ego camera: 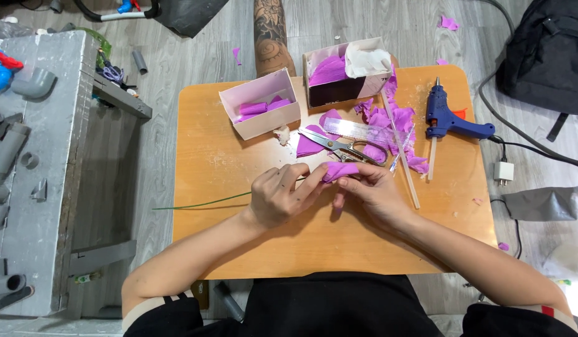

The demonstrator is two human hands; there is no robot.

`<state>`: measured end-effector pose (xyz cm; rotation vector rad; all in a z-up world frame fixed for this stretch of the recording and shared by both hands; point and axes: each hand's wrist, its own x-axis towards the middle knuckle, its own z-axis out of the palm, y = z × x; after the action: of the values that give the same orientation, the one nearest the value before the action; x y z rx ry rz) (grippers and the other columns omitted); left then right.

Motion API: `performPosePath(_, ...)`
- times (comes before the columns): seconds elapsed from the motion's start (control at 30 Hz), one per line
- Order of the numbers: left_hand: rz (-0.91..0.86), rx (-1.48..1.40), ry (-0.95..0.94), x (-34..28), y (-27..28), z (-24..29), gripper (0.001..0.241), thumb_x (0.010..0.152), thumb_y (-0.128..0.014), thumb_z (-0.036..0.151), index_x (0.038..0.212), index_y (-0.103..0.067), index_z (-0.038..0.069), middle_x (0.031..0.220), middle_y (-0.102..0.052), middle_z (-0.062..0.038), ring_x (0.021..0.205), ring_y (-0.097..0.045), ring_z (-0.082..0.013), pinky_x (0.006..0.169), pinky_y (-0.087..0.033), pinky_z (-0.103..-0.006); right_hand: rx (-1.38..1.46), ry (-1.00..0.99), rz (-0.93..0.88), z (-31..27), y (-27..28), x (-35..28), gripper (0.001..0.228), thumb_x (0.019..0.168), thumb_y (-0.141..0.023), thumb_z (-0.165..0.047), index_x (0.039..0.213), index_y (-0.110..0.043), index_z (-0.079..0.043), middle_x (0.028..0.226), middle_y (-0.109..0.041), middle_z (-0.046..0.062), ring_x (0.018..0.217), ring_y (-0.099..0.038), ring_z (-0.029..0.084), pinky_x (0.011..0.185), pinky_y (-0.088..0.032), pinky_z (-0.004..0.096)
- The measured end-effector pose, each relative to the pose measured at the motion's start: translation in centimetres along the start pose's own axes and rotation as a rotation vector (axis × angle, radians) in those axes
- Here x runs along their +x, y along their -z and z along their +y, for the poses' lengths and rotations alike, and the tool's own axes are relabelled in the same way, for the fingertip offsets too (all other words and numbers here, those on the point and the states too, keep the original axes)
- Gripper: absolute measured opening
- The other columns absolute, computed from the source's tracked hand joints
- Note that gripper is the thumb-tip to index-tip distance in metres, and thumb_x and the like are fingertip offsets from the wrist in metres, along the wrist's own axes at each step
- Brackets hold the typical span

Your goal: The person is assembling artificial flowers by gluing purple fabric petals onto a wire stem using a hot glue gun.

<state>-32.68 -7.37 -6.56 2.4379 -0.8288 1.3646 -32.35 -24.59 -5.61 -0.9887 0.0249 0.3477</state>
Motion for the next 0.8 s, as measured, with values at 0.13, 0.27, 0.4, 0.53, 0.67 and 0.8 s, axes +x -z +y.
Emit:
performPosePath(0.13,-0.017,0.038,-0.004,-0.1,0.0,0.1,0.023,0.086,-0.062,0.028,0.105,-0.066,0.016,0.081,-0.051,0.002,0.053,-0.051,-0.0084,0.046,-0.043,-0.0207,0.013,0.006,0.048,0.1,-0.3,-0.2,0.012,0.075,-0.067,0.009,0.086,-0.066,0.006,0.057,-0.061,0.019,0.042,-0.063,0.028,0.040,-0.054,0.036)
performPosePath(0.27,-0.001,0.051,-0.008,-0.2,-0.3,0.1,0.022,0.085,-0.063,0.026,0.105,-0.067,0.016,0.083,-0.056,0.001,0.052,-0.051,-0.0084,0.046,-0.042,-0.0205,0.035,-0.027,0.075,-0.2,-0.4,-0.3,0.017,0.075,-0.067,0.009,0.091,-0.065,0.007,0.057,-0.059,0.017,0.040,-0.063,0.028,0.038,-0.054,0.036)
performPosePath(0.4,0.048,0.109,-0.066,0.1,-0.4,-0.1,0.019,0.082,-0.065,0.020,0.100,-0.067,0.014,0.087,-0.060,-0.002,0.051,-0.049,-0.0083,0.045,-0.040,-0.0195,0.009,-0.083,0.044,0.3,0.3,0.0,0.023,0.075,-0.066,0.006,0.098,-0.066,0.004,0.071,-0.065,0.015,0.039,-0.062,0.025,0.037,-0.055,0.032)
performPosePath(0.53,0.061,0.136,-0.099,0.1,-0.6,-0.2,0.017,0.082,-0.062,0.017,0.099,-0.067,0.014,0.092,-0.063,-0.002,0.051,-0.048,-0.0092,0.045,-0.039,-0.0198,0.008,-0.063,0.016,1.2,1.3,0.4,0.024,0.074,-0.068,0.006,0.097,-0.067,0.004,0.079,-0.069,0.015,0.040,-0.063,0.027,0.038,-0.056,0.034)
performPosePath(0.67,0.047,0.119,-0.108,0.0,-0.7,-0.1,0.019,0.083,-0.061,0.017,0.100,-0.067,0.013,0.096,-0.066,-0.002,0.052,-0.048,-0.0095,0.045,-0.039,-0.0194,0.011,-0.016,0.028,1.4,1.4,0.6,0.023,0.074,-0.067,0.008,0.097,-0.066,0.005,0.078,-0.067,0.017,0.041,-0.063,0.029,0.038,-0.056,0.035)
performPosePath(0.8,0.043,0.084,-0.111,0.6,-0.4,0.1,0.021,0.088,-0.050,0.009,0.099,-0.068,0.013,0.097,-0.067,-0.003,0.051,-0.045,-0.0100,0.046,-0.038,-0.0180,0.020,0.030,0.023,1.2,1.1,0.6,0.019,0.075,-0.066,0.010,0.093,-0.066,0.008,0.078,-0.066,0.016,0.041,-0.063,0.030,0.038,-0.055,0.035)
